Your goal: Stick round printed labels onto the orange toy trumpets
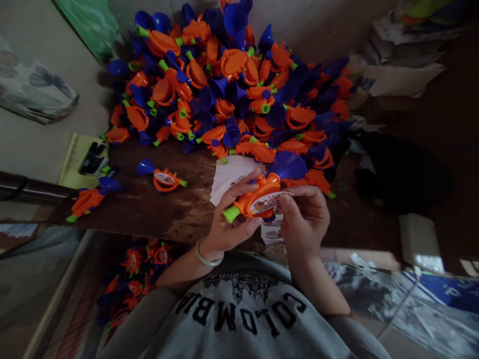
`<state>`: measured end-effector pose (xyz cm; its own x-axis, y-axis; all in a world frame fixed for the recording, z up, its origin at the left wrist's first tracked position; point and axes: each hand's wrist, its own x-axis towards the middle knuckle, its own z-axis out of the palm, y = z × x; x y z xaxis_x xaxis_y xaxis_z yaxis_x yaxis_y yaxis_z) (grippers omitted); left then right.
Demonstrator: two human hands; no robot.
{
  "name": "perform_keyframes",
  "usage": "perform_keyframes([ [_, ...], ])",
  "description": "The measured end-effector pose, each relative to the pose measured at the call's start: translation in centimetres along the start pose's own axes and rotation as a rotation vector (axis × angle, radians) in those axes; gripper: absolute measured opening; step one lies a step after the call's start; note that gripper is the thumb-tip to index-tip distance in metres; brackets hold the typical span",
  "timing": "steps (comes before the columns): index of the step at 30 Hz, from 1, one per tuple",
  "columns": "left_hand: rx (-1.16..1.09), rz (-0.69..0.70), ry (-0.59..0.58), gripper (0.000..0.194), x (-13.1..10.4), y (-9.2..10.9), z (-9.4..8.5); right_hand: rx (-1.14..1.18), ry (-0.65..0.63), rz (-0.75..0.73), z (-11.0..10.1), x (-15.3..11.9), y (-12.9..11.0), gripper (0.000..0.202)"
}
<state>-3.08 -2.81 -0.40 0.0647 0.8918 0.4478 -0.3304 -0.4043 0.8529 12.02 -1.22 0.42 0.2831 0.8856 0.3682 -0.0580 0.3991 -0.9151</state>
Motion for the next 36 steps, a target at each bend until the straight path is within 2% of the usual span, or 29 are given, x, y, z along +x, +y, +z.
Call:
perform_keyframes([
  [5, 0.025, 0.068, -0.016, 0.052, 0.3, 0.2, 0.1, -0.005, -0.01, -0.01, 0.1, -0.1, -0.1, 0.017],
  [9, 0.062, 0.056, -0.013, 0.051, 0.2, 0.1, 0.1, 0.023, -0.01, -0.013, 0.2, -0.1, -0.2, 0.016],
  [15, 0.046, 0.03, 0.068, 0.037, -0.1, 0.0, 0.6, -0.079, -0.007, -0.08, 0.5, -0.1, -0.3, 0.016],
  [24, 0.027, 0.037, 0.096, 0.038, -0.8, -0.1, 0.9, -0.213, -0.05, -0.289, 0.9, 0.4, -0.9, 0.007],
  [36, 0.141, 0.079, 0.112, 0.04, -1.2, 0.5, 1.2, -0.398, -0.047, -0.465, 0.9, 0.3, -0.3, 0.014],
])
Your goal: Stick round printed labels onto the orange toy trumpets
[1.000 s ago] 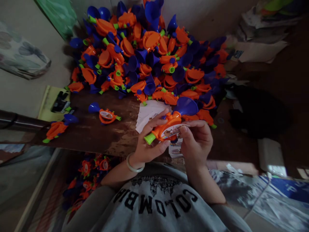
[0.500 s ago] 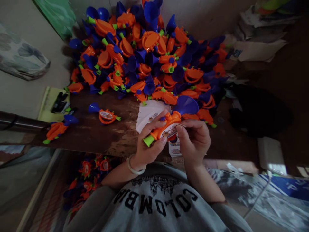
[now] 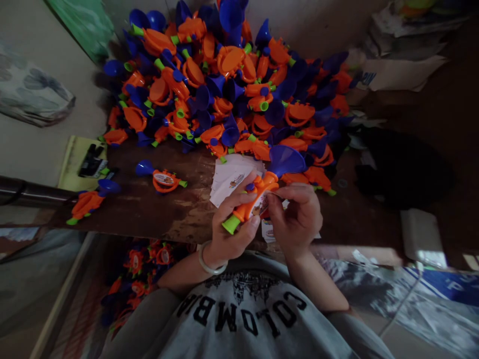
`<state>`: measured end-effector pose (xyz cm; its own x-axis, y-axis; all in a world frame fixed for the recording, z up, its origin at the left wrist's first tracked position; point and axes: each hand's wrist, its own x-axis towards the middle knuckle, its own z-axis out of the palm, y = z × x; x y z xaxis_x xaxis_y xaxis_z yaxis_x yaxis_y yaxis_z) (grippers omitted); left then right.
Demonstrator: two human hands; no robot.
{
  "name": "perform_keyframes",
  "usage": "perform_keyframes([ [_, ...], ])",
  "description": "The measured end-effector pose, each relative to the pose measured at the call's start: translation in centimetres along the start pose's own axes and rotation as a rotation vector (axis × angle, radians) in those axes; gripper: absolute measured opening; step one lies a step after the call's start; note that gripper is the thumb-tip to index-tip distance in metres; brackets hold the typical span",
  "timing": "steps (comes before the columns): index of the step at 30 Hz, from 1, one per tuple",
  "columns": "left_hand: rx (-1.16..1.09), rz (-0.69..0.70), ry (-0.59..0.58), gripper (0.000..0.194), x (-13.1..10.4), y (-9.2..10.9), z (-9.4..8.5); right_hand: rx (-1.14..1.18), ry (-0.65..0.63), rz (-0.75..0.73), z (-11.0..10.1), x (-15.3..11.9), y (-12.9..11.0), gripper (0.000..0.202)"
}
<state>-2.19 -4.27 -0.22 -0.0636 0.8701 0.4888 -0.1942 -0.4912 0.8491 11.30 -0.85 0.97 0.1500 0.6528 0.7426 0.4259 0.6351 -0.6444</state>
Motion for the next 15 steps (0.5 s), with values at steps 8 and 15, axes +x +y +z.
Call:
perform_keyframes([
  [8, -0.01, -0.013, 0.02, 0.042, 0.2, -0.4, -0.3, -0.09, 0.014, 0.117, -0.1, 0.4, 0.6, 0.063],
  [15, 0.414, 0.078, -0.013, 0.039, 1.7, -0.5, -5.4, -0.347, -0.328, 0.045, -0.5, 1.2, 4.9, 0.067],
])
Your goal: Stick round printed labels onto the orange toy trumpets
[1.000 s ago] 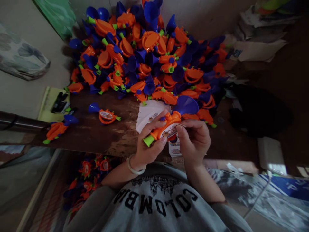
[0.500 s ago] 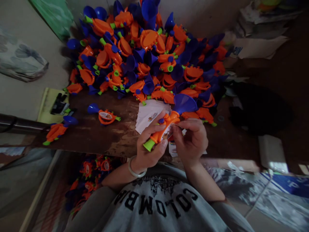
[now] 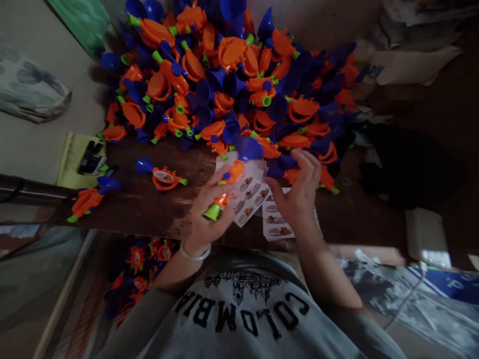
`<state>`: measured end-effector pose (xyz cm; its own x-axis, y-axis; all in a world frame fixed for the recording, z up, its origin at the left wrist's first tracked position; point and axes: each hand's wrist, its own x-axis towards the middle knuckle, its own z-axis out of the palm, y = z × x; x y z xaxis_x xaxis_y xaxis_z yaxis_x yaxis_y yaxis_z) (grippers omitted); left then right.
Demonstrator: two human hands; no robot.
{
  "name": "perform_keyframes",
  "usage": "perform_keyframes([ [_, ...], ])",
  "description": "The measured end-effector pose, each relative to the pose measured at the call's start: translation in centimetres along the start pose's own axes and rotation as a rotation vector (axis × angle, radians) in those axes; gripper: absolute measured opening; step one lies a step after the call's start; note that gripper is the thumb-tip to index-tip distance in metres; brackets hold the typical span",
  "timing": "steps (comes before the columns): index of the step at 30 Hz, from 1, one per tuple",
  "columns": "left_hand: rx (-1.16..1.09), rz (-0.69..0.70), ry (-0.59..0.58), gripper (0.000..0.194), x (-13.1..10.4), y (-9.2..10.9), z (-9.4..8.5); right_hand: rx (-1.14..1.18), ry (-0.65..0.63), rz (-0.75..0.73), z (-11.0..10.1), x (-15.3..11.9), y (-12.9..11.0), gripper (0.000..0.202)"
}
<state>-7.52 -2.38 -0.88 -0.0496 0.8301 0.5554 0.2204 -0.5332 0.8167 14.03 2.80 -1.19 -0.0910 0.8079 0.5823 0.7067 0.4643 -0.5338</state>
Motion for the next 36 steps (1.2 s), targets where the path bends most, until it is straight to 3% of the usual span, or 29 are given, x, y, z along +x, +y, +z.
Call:
perform_keyframes([
  [2, 0.298, 0.0, 0.03, 0.036, 0.3, -2.0, -2.7, -0.156, -0.248, 0.074, 0.5, 0.1, 1.2, 0.054],
  [5, 0.67, -0.147, -0.031, 0.036, 0.1, -5.4, -6.3, -0.334, -0.608, 0.117, 1.2, 0.0, 1.6, 0.06],
  [7, 0.831, -0.257, -0.116, 0.044, -0.5, -7.1, -7.7, -0.403, -0.722, 0.117, 1.8, -0.2, 1.2, 0.064],
  [10, 0.925, -0.314, -0.218, 0.059, -1.7, -8.5, -8.1, -0.421, -0.782, 0.121, 2.7, -0.4, 0.9, 0.066],
  [13, 0.861, -0.257, -0.213, 0.062, -2.5, -8.9, -6.8, -0.326, -0.704, 0.142, 3.2, -0.6, 1.9, 0.056],
  [17, 0.552, -0.246, -0.076, 0.084, -3.2, -8.1, -3.6, 0.086, -0.409, 0.281, 3.1, -0.7, 3.9, 0.032],
  [21, -0.122, -0.509, 0.141, 0.11, -3.4, -5.6, 0.1, 0.596, -0.066, 0.467, 2.4, -0.5, 3.9, 0.035],
  [24, -0.705, -0.824, 0.111, 0.101, -3.0, -3.6, 2.1, 0.774, -0.008, 0.518, 2.2, -0.4, 2.7, 0.037],
  [26, -0.893, -0.979, 0.114, 0.088, -2.5, -2.7, 2.9, 0.795, -0.029, 0.515, 2.3, -0.4, 2.0, 0.035],
  [28, -0.96, -1.038, 0.172, 0.081, -1.8, -2.1, 3.3, 0.774, -0.043, 0.482, 2.4, -0.5, 1.7, 0.033],
  [31, -0.971, -1.027, 0.239, 0.079, -1.0, -1.3, 3.8, 0.641, -0.041, 0.365, 2.0, -0.7, 1.4, 0.028],
  [36, -0.831, -0.89, 0.32, 0.065, -0.5, 0.2, 4.7, 0.162, 0.055, 0.006, 0.0, -1.1, -0.4, 0.023],
])
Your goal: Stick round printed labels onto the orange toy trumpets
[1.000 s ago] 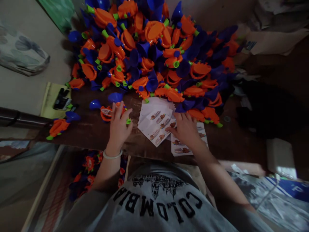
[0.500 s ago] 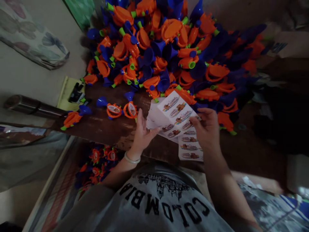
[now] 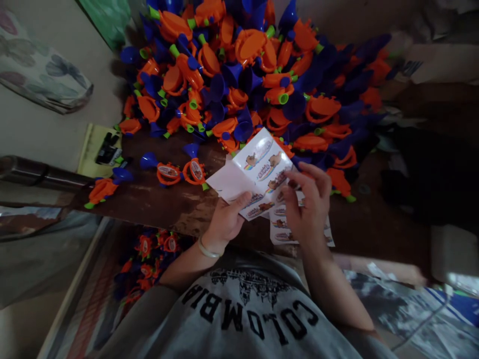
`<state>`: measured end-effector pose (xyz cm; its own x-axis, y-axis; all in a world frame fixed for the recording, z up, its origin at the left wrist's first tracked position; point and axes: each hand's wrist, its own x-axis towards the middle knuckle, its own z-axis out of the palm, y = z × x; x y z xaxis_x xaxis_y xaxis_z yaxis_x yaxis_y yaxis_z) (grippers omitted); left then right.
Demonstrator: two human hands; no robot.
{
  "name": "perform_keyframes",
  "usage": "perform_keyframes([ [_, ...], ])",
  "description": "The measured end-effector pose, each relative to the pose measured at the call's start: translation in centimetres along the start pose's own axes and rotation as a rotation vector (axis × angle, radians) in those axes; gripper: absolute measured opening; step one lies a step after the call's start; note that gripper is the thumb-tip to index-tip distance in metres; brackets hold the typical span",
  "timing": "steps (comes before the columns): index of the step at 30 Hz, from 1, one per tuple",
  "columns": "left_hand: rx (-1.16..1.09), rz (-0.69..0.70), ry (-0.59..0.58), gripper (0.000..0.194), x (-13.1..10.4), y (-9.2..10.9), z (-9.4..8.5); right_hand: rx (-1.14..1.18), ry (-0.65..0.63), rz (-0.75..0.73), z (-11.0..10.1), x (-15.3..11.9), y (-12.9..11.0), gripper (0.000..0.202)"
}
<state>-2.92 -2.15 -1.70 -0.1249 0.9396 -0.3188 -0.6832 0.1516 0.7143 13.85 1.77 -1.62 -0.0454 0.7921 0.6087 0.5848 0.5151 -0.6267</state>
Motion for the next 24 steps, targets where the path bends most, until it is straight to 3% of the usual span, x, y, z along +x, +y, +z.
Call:
perform_keyframes([
  [2, 0.036, 0.076, 0.011, 0.054, -0.2, -0.1, 0.4, -0.031, -0.068, -0.088, -0.4, 0.0, -0.9, 0.023],
  [6, 0.102, 0.163, -0.009, 0.04, -0.4, -0.4, 0.5, 0.071, -0.163, -0.122, -0.2, 0.0, -1.4, 0.01],
  [10, 0.135, 0.19, -0.011, 0.041, -0.5, -0.8, 0.4, 0.05, -0.02, -0.168, 0.4, -0.4, -1.4, 0.009],
  [14, 0.111, 0.171, 0.104, 0.049, -0.8, -0.9, 0.6, -0.113, 0.116, -0.222, 0.8, -1.0, -1.9, 0.022],
  [18, 0.039, 0.084, 0.171, 0.053, -0.7, -0.4, 1.0, -0.096, 0.099, -0.273, 0.5, -1.4, -2.4, 0.019],
  [22, -0.02, 0.072, 0.211, 0.058, -0.3, 0.5, 1.1, 0.134, 0.026, -0.486, -0.5, -1.8, -2.9, 0.009],
  [24, -0.037, 0.12, 0.209, 0.057, -0.2, 0.8, 1.1, 0.234, 0.085, -0.447, -0.8, -2.1, -2.8, 0.011],
])
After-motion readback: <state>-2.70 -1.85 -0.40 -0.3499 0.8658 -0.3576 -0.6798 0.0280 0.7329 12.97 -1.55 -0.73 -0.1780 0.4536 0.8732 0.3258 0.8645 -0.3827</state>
